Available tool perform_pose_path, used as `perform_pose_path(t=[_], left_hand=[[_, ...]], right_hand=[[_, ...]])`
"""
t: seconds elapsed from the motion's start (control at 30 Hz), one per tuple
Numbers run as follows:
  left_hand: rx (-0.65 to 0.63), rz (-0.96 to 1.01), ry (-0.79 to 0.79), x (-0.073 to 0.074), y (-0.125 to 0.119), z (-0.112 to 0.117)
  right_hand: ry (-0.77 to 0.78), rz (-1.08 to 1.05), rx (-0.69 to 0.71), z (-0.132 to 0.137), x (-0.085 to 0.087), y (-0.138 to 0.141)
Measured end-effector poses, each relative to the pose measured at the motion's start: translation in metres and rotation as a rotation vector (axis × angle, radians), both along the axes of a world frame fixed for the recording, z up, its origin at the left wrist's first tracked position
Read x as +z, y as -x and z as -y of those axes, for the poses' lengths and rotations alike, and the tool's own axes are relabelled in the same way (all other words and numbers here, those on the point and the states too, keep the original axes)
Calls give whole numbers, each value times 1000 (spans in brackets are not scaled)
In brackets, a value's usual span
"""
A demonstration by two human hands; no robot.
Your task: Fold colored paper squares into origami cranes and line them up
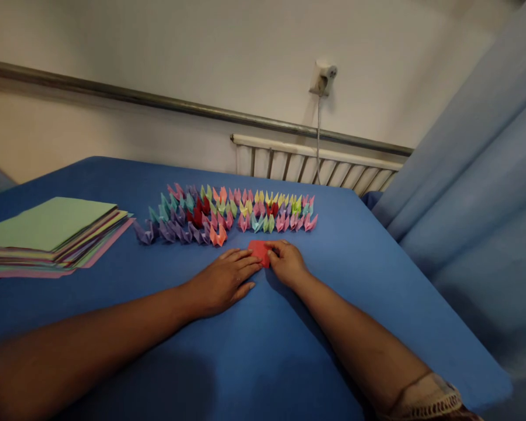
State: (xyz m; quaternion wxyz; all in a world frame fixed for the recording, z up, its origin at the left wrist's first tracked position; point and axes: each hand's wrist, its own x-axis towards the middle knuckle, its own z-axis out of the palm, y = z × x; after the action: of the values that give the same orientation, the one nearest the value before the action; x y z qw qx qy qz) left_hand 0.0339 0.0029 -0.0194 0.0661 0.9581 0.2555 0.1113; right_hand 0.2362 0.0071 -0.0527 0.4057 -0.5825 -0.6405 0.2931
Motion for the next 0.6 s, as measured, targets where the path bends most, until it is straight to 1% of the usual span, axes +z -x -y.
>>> perform_pose_path(t=[0.03, 0.07, 0.13, 0.23, 0.33, 0.4, 0.43, 0.53, 0.6], left_hand=[[7, 9, -5, 1, 0, 0], [18, 21, -10, 1, 0, -1], [36, 43, -15, 4, 0, -1], [30, 74, -8, 8, 0, -1], [21, 89, -5, 9, 0, -3], [30, 74, -17, 8, 0, -4], [36, 62, -28, 6, 0, -5], [43, 34, -71, 3, -1, -8], [39, 26, -97, 1, -1, -9]], right_hand=[[75, -61, -30, 3, 2, 2], [165, -133, -22, 7, 4, 4], [304, -258, 35, 16, 9, 9], [370, -369, 97, 28, 17, 15], [411, -359, 115, 32, 21, 16], [392, -283, 110, 30, 19, 13], [349, -228, 99, 28, 17, 11], [159, -52, 52, 20, 9, 6], [89, 11, 50, 16, 5, 3]])
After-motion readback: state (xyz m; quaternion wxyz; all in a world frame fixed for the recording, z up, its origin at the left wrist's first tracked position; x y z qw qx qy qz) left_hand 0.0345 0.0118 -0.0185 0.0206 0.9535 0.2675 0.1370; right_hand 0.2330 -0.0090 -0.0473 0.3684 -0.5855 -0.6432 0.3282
